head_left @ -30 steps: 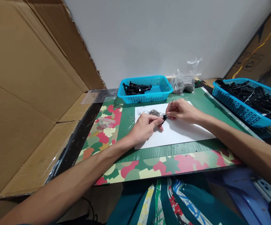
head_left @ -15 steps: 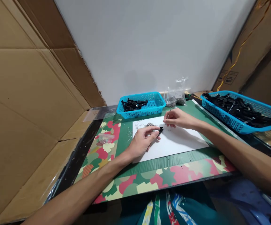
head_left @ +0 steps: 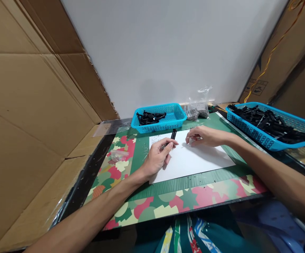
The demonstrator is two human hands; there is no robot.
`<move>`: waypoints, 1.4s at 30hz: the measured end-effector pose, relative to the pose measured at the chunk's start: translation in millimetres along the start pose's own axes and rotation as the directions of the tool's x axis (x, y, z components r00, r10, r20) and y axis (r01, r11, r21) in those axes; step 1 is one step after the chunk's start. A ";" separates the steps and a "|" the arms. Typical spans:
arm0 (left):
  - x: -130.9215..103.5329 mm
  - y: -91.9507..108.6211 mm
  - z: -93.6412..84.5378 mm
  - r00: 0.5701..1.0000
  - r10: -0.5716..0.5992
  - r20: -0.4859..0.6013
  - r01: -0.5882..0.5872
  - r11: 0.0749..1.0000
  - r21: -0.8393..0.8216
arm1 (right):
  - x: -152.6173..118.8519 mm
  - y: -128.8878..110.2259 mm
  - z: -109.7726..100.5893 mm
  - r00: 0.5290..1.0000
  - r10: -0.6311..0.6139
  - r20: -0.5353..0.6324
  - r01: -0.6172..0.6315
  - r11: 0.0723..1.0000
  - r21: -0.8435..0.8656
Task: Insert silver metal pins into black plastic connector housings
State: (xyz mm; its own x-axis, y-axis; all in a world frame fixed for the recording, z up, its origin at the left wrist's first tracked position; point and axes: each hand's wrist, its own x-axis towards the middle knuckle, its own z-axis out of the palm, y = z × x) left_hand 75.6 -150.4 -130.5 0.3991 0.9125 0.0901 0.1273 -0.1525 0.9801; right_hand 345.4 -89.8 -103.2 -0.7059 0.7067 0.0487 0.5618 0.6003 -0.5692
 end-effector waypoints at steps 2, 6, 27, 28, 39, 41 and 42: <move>0.9 -0.2 0.4 1.000 0.002 0.010 -0.001 0.999 -0.052 | 1.5 4.4 2.1 1.000 -0.018 -0.005 0.018 1.000 -0.001; 2.8 -0.4 1.1 0.999 0.041 0.009 -0.040 0.993 -0.111 | 4.1 11.4 6.0 0.999 -0.037 -0.001 0.037 0.999 -0.025; 9.6 -13.4 -0.5 0.985 0.089 -0.149 -0.113 0.981 -0.157 | 33.2 -11.3 47.5 0.917 0.122 -0.379 -0.142 0.990 -0.024; 9.7 -14.6 -0.8 0.984 0.096 -0.148 -0.119 0.981 -0.155 | 34.4 -12.5 49.8 0.915 0.125 -0.383 -0.145 0.989 -0.023; 11.8 -23.1 -3.2 0.981 0.109 -0.163 -0.131 0.982 -0.133 | 36.3 -17.1 54.5 0.917 0.115 -0.381 -0.164 0.981 -0.099; 11.8 -22.7 -3.0 0.981 0.104 -0.163 -0.126 0.984 -0.130 | 35.2 -16.3 53.4 0.905 0.094 -0.415 -0.141 0.986 -0.085; 11.6 -22.5 -3.0 0.981 0.102 -0.165 -0.124 0.984 -0.129 | 34.8 -15.9 53.2 0.899 0.078 -0.431 -0.118 0.991 -0.067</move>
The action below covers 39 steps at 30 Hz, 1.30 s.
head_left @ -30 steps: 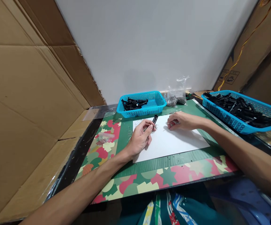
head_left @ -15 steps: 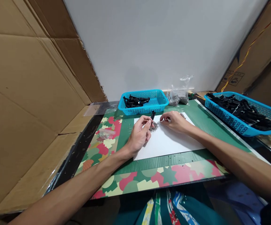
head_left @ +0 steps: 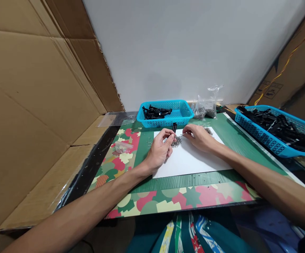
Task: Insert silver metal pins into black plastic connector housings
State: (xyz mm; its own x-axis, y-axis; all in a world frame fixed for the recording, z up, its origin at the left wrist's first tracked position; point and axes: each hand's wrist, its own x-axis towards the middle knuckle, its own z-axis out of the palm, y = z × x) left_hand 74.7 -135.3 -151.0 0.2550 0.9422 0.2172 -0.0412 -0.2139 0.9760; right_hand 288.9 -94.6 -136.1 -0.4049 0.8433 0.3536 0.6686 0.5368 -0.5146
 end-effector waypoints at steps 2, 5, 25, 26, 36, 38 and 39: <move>-0.6 0.5 0.1 1.000 -0.001 -0.006 0.001 1.000 0.006 | -0.2 0.7 0.1 0.999 -0.021 -0.032 0.023 0.998 0.066; -1.7 1.3 0.3 1.000 0.006 -0.008 -0.006 1.000 0.012 | -0.2 1.4 1.0 0.999 -0.034 -0.028 0.036 0.995 0.098; -1.6 3.2 3.1 0.999 -0.002 -0.036 0.001 1.000 -0.008 | -4.4 0.3 4.3 0.979 -0.200 -0.049 0.189 0.967 -0.171; -1.8 3.8 3.3 0.999 -0.004 -0.034 0.004 1.000 -0.002 | -5.1 0.3 3.9 0.977 -0.209 -0.045 0.198 0.963 -0.184; -3.1 8.5 5.2 0.998 -0.023 -0.056 0.023 1.000 -0.005 | -12.8 5.9 -0.4 0.944 -0.329 0.033 0.322 0.892 -0.317; -3.3 8.6 5.0 0.998 -0.022 -0.056 0.022 1.000 -0.002 | -14.3 7.6 -0.3 0.951 -0.309 -0.011 0.291 0.907 -0.304; -3.4 8.8 5.0 0.998 -0.022 -0.055 0.022 1.000 0.004 | -14.8 8.1 -0.5 0.957 -0.285 -0.056 0.259 0.923 -0.284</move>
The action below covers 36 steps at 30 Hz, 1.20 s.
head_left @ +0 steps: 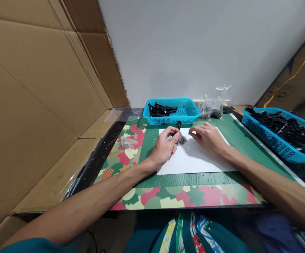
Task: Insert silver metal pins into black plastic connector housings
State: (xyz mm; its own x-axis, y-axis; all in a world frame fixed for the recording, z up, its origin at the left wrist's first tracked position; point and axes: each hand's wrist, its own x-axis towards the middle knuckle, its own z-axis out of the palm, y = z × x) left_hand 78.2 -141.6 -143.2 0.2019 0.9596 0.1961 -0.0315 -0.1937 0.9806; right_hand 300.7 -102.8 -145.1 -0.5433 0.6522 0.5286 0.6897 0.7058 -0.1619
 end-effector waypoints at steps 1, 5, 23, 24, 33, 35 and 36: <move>-0.2 0.4 0.0 1.000 0.002 0.000 -0.002 1.000 0.009 | -0.5 0.2 -0.3 0.999 0.031 -0.029 -0.030 0.999 0.021; -2.1 4.8 0.6 1.000 -0.009 -0.007 0.010 0.999 0.053 | -1.4 -3.3 -4.3 0.994 0.058 -0.089 -0.050 0.994 0.096; -6.9 13.3 4.0 0.987 -0.080 0.140 0.077 0.997 0.025 | -2.0 -22.3 -13.9 0.967 -0.108 -0.232 0.130 0.988 0.085; -6.8 13.4 4.3 0.988 -0.077 0.136 0.075 0.997 0.019 | -2.1 -21.9 -14.0 0.971 -0.104 -0.216 0.124 0.989 0.079; -5.2 10.7 4.6 0.995 -0.031 0.100 0.032 0.999 -0.016 | -3.0 -17.7 -13.3 0.948 -0.229 -0.219 0.234 0.972 -0.006; -5.3 10.0 4.3 0.995 -0.019 0.098 0.022 0.999 -0.033 | -2.8 -17.2 -13.8 0.952 -0.237 -0.196 0.235 0.971 -0.034; -5.5 10.0 4.1 0.995 -0.014 0.100 0.018 0.999 -0.038 | -2.5 -17.2 -14.2 0.954 -0.241 -0.177 0.236 0.971 -0.048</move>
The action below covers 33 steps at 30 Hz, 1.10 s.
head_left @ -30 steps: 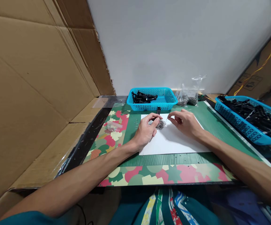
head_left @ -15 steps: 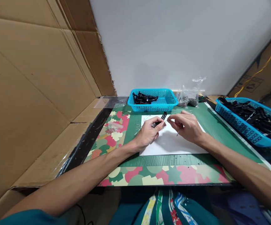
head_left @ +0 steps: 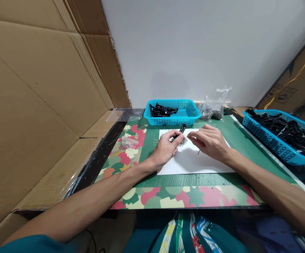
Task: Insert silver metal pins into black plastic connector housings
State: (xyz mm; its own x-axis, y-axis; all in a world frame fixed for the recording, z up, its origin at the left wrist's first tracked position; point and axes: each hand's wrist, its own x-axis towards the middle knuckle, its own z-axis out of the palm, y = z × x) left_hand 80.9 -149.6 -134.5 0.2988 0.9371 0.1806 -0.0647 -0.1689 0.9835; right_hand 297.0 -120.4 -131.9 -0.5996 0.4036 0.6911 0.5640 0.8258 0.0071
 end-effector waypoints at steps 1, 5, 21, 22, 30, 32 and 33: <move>-0.2 0.2 -0.1 1.000 0.004 0.004 -0.004 1.000 0.003 | 0.4 -0.1 -0.3 1.000 -0.005 0.021 0.005 1.000 -0.013; -0.8 1.7 -0.1 1.000 0.013 0.005 -0.013 0.999 0.041 | 2.6 -1.4 -1.8 0.996 -0.021 0.082 0.025 0.999 -0.047; -4.9 7.9 -0.8 0.987 0.162 -0.008 -0.148 0.920 0.363 | 0.2 -4.4 4.6 0.992 -0.092 -0.084 0.096 0.994 0.044; -5.6 9.1 -0.1 0.987 0.162 -0.020 -0.144 0.919 0.367 | 0.3 -5.1 4.6 0.993 -0.082 -0.088 0.087 0.995 0.048; -5.4 8.5 1.1 0.981 0.146 -0.130 -0.081 0.909 0.408 | -0.1 -3.8 0.9 0.992 -0.113 -0.063 0.115 0.992 0.044; -4.6 7.6 0.6 0.981 0.147 -0.126 -0.082 0.904 0.419 | 0.2 -4.5 0.3 0.987 -0.152 -0.061 0.155 0.987 0.047; -4.4 7.3 0.5 0.982 0.148 -0.120 -0.084 0.901 0.425 | 0.3 -4.7 0.2 0.984 -0.164 -0.063 0.167 0.985 0.049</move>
State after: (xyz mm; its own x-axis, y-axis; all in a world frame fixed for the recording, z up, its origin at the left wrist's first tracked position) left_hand 79.5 -155.1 -128.2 0.1694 0.9316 0.3216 0.3217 -0.3608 0.8754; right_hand 294.1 -124.1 -131.9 -0.6472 0.2370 0.7245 0.4274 0.8998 0.0874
